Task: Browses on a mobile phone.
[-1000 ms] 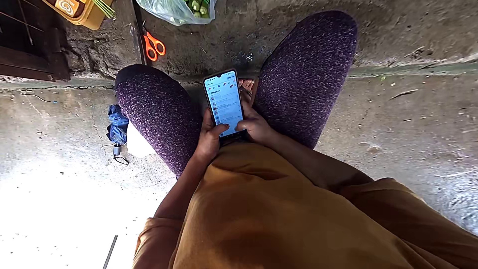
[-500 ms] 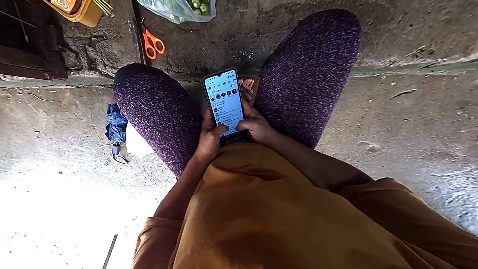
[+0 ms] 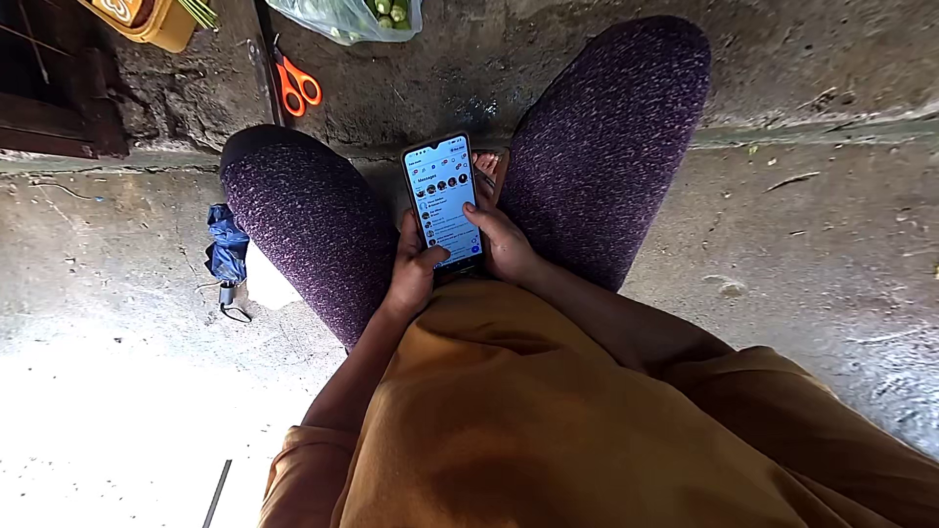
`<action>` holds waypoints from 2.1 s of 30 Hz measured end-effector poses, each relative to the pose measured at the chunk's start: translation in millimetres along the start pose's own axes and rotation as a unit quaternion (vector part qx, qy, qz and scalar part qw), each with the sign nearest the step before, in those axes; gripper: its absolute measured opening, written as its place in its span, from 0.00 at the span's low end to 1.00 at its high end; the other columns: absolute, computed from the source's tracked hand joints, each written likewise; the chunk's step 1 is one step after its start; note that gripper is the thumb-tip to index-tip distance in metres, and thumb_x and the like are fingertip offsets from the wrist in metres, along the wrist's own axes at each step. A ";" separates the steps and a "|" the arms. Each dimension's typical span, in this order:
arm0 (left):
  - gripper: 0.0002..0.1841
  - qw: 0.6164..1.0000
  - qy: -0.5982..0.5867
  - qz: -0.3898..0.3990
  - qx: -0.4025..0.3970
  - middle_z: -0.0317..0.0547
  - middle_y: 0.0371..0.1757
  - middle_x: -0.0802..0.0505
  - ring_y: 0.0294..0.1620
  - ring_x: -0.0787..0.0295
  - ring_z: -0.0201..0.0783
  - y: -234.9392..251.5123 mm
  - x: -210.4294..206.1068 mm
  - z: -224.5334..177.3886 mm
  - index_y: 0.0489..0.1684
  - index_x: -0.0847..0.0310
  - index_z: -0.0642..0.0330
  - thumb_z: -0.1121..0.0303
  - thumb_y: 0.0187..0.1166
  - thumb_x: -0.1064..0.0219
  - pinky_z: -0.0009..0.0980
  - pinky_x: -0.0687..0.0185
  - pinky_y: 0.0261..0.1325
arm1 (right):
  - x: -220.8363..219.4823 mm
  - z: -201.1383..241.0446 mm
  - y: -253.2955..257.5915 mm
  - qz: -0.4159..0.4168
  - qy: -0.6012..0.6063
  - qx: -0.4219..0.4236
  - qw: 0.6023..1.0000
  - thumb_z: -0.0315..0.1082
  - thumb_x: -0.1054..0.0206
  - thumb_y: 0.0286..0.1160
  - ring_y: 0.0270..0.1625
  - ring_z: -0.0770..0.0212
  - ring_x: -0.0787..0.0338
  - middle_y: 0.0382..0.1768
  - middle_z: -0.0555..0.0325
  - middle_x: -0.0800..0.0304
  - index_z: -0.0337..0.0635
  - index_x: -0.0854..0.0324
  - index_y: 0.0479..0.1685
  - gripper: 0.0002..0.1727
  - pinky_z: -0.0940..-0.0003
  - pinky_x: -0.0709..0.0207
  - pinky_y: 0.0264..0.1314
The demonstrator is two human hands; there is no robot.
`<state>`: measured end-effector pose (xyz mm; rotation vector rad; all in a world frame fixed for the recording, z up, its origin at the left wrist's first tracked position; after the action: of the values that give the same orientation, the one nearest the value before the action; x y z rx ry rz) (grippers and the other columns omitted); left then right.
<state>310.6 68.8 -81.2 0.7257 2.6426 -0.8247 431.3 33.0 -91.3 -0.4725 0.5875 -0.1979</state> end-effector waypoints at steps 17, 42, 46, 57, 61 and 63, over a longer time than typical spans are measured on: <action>0.33 0.996 -0.064 0.054 0.030 0.39 0.64 0.13 0.60 0.12 0.35 -1.3 -0.3 -2.5 0.77 0.36 0.45 0.79 0.66 0.48 0.39 0.13 0.62 | 10.6 -4.3 2.8 0.004 0.061 0.020 0.998 0.52 0.66 0.94 0.64 0.64 0.11 0.61 0.60 0.11 0.50 0.33 0.76 0.26 0.59 0.16 0.69; 0.36 0.988 -0.131 0.080 0.030 0.45 0.66 0.14 0.59 0.09 0.45 -4.0 2.7 -4.0 0.79 0.38 0.42 0.82 0.67 0.51 0.49 0.07 0.51 | 4.7 -0.3 -6.6 0.087 -0.010 0.014 0.996 0.18 0.40 0.59 0.63 0.65 0.10 0.67 0.59 0.17 0.49 0.50 0.86 0.46 0.68 0.11 0.60; 0.37 0.989 -0.127 0.074 0.030 0.45 0.66 0.14 0.59 0.09 0.44 -4.4 2.6 -4.2 0.81 0.38 0.42 0.82 0.66 0.51 0.49 0.08 0.53 | 4.7 -0.3 -5.2 0.082 -0.016 0.021 0.996 0.18 0.40 0.58 0.63 0.65 0.11 0.66 0.58 0.16 0.47 0.50 0.86 0.46 0.68 0.12 0.63; 0.35 0.988 -0.133 0.068 0.031 0.45 0.64 0.13 0.57 0.08 0.45 -3.1 2.8 -3.4 0.78 0.37 0.42 0.82 0.66 0.50 0.49 0.08 0.51 | 4.2 -0.6 -3.0 0.082 -0.019 0.033 0.996 0.19 0.40 0.57 0.63 0.66 0.11 0.66 0.58 0.17 0.46 0.48 0.84 0.45 0.68 0.13 0.64; 0.35 0.988 -0.133 0.069 0.030 0.45 0.64 0.13 0.56 0.08 0.45 -2.8 2.9 -2.7 0.77 0.37 0.41 0.82 0.66 0.49 0.49 0.08 0.51 | 3.6 0.1 -3.7 0.085 -0.018 0.029 0.996 0.19 0.41 0.59 0.62 0.66 0.11 0.65 0.59 0.16 0.48 0.47 0.85 0.44 0.68 0.12 0.62; 0.36 0.989 -0.130 0.067 0.032 0.45 0.64 0.13 0.56 0.08 0.45 -2.9 2.7 -2.7 0.78 0.38 0.41 0.82 0.66 0.49 0.49 0.07 0.50 | 3.4 0.4 -3.9 0.082 -0.012 0.028 0.996 0.18 0.41 0.59 0.61 0.66 0.10 0.64 0.59 0.16 0.48 0.47 0.83 0.43 0.68 0.12 0.60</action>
<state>306.5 69.3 -78.8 0.7470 2.3212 -0.9019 434.1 28.7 -90.8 -0.3690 0.5937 -0.0517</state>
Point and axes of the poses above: each hand's wrist, its own y-axis towards the middle knuckle, its own x-axis out of the back of the hand, z = x × y, the point moved 6 cm from there along y, towards the middle knuckle
